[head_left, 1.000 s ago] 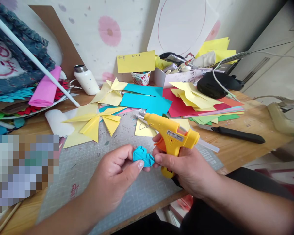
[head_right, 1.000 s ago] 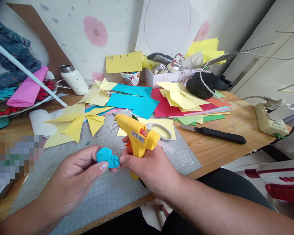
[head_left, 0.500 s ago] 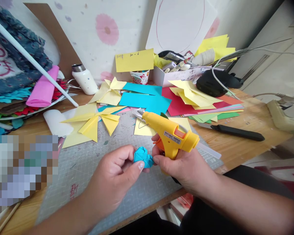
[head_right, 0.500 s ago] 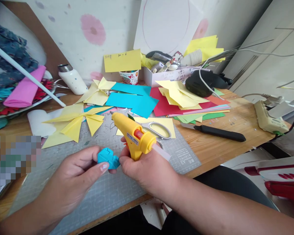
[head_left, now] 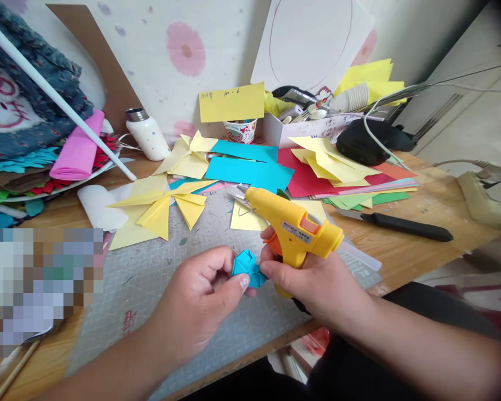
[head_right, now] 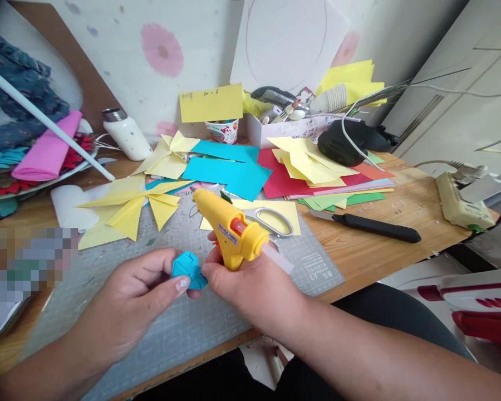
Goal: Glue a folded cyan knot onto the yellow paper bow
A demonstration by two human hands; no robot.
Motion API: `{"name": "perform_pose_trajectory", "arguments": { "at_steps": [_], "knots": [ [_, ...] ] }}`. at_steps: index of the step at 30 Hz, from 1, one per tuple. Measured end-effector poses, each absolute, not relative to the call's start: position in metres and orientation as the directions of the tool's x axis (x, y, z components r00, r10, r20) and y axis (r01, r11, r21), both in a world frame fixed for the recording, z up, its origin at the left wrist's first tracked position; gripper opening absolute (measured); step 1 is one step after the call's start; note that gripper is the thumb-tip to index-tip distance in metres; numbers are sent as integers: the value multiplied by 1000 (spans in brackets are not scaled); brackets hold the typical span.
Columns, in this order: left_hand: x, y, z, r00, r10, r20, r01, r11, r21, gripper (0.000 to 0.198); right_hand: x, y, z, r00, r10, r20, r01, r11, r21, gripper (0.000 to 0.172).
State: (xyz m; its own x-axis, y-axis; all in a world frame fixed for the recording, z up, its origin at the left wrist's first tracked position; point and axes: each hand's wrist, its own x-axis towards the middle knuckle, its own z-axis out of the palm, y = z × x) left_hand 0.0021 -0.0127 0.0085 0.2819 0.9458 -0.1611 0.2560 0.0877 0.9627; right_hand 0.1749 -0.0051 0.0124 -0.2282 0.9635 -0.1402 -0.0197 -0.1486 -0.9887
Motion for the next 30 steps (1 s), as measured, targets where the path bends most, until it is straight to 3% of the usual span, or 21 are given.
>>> {"name": "perform_pose_trajectory", "arguments": {
  "at_steps": [4,9,13,17,24,30],
  "knots": [
    [-1,-16,2,332,928,-172,229,97,969,18,169,-4,12,-129,981,-143,78,-134,-988,26],
    [-4,-13,-8,244,970,1,119,-31,992,18,188,-6,10,-234,969,79,167,121,-979,15],
    [-6,-7,-3,20,983,183,198,-183,963,24,213,-12,9,-355,869,343,439,479,-760,8],
    [-7,-4,6,-46,960,277,323,-248,913,25,217,-16,10,-508,742,437,467,663,-585,16],
    [-4,-9,11,15,909,416,428,-381,819,25,203,-21,8,-432,734,524,485,679,-551,15],
    [-4,-9,11,18,895,446,436,-408,802,24,203,-21,9,-434,743,510,485,669,-564,20]
  ]
}}
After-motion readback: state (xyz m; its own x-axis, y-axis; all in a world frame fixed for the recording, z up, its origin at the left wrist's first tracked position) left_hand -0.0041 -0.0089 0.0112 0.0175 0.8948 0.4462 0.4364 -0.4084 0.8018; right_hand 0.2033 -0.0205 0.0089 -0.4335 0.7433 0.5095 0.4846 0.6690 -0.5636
